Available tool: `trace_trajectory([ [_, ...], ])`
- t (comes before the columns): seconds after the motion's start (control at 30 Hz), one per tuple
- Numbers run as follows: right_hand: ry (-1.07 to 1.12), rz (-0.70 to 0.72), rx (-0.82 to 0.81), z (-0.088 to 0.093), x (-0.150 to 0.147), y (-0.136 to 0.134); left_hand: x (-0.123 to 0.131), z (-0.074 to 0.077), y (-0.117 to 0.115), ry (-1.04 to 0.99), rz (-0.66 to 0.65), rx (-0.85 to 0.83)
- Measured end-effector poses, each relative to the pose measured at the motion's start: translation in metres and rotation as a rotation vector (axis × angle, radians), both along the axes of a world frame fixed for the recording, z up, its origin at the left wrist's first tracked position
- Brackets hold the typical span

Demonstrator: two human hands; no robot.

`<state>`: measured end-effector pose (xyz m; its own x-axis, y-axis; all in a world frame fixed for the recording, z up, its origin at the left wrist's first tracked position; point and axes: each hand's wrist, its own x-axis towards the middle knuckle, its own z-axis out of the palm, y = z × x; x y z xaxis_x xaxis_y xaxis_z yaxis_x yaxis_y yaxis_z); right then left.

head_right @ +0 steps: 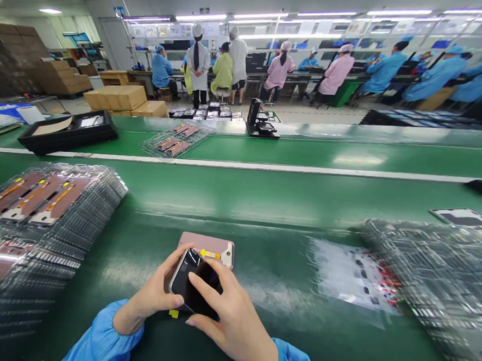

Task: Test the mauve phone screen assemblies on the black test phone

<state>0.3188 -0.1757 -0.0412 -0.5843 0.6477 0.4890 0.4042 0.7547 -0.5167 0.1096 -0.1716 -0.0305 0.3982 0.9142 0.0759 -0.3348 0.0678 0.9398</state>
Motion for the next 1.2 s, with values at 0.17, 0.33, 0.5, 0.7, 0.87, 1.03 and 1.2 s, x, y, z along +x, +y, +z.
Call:
trace_trajectory([
  [0.17, 0.017, 0.015, -0.005, 0.003, -0.001, 0.001, -0.002, 0.001, 0.000, 0.010, -0.019, -0.001],
  [0.33, 0.031, 0.031, -0.023, 0.004, -0.001, 0.002, -0.004, 0.001, 0.001, -0.008, -0.039, -0.007],
  [0.5, 0.036, 0.057, -0.038, 0.007, 0.000, 0.001, -0.004, 0.000, 0.000, -0.012, -0.049, -0.004],
  [0.7, 0.050, 0.056, -0.035, 0.011, -0.001, 0.001, -0.004, -0.001, -0.001, -0.017, -0.053, -0.017],
  [0.87, 0.049, 0.037, 0.058, 0.013, -0.002, 0.004, -0.003, -0.006, -0.001, -0.039, -0.054, -0.032],
  [1.03, 0.062, 0.010, 0.051, 0.006, -0.003, 0.003, 0.000, -0.011, -0.004, -0.079, -0.013, -0.111],
  [1.2, 0.336, -0.027, -0.311, -0.003, 0.000, 0.003, 0.001, -0.005, 0.002, -0.194, 0.103, -0.418],
])
